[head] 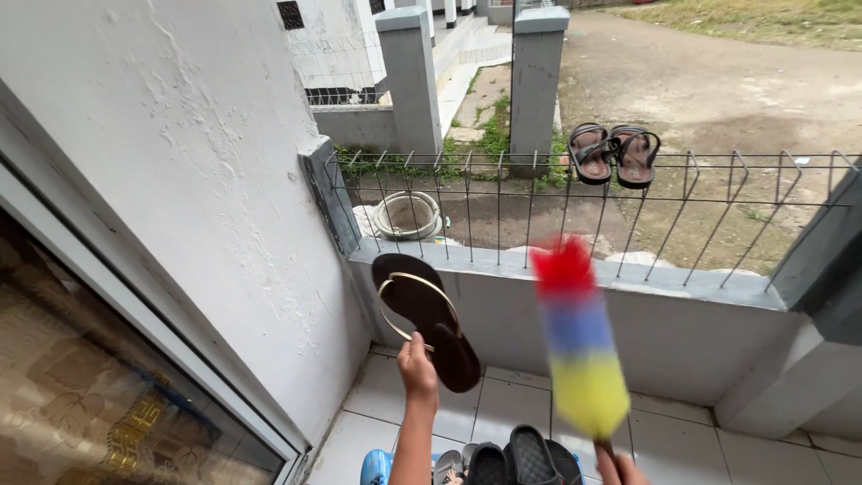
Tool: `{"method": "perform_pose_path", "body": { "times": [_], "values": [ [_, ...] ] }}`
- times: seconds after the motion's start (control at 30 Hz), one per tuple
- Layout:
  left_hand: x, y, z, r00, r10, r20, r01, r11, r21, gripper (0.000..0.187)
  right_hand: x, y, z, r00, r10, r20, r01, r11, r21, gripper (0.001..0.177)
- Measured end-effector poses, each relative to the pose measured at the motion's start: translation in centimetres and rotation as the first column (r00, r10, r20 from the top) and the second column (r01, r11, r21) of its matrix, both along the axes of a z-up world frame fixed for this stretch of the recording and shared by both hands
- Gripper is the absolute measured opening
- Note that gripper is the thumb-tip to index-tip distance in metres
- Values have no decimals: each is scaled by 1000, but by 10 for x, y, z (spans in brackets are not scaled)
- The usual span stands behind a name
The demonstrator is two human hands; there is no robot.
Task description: Cleaning several pairs of shoes and sandals using a colorful duster on a balcony.
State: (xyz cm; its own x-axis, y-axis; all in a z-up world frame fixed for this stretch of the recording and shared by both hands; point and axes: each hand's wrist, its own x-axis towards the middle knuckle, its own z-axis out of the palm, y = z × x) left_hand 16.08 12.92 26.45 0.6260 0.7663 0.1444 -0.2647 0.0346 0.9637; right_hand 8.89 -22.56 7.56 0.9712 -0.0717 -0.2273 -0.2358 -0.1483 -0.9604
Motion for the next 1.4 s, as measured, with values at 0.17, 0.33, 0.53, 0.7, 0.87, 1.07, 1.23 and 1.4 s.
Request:
{"method": "perform_pose_path", "body": {
  "times": [0.17, 0.33, 0.53, 0.7, 0.87, 1.07, 1.23, 1.4],
  "values": [
    [-70, -62, 79, 716, -669, 200, 634, 503, -587, 31, 20, 40, 202, 986, 134, 101, -152, 969, 195, 45],
    [-102, -95, 44, 385, -777, 499, 771, -27, -636, 29, 42, 84, 267, 970, 215, 110, -241, 847, 473, 49],
    [-114, -103, -12, 363, -838, 407, 708, -37, -706, 36, 27, 107, 294, 980, 192, -49, -146, 866, 478, 47],
    [-149, -94, 56, 473, -873, 118, 702, 293, -649, 87, 30, 117, 279, 991, 133, 7, -124, 900, 417, 51],
    [-146, -81, 44, 536, -844, -13, 677, 439, -590, 75, 28, 118, 271, 992, 105, 76, -123, 949, 289, 39],
    [-138, -50, 43, 727, -684, 59, 518, 490, -701, 66, -20, 75, 203, 872, 149, 467, -62, 978, -197, 27],
    [-90, -6, -44, 736, -645, 205, 564, 418, -712, 55, -74, 65, 159, 922, 383, 62, -291, 788, -542, 37],
    [-101, -19, -1, 694, -719, -49, 490, 520, -699, 64, -38, 54, 163, 970, 230, 82, -157, 845, -512, 34]
  ]
}}
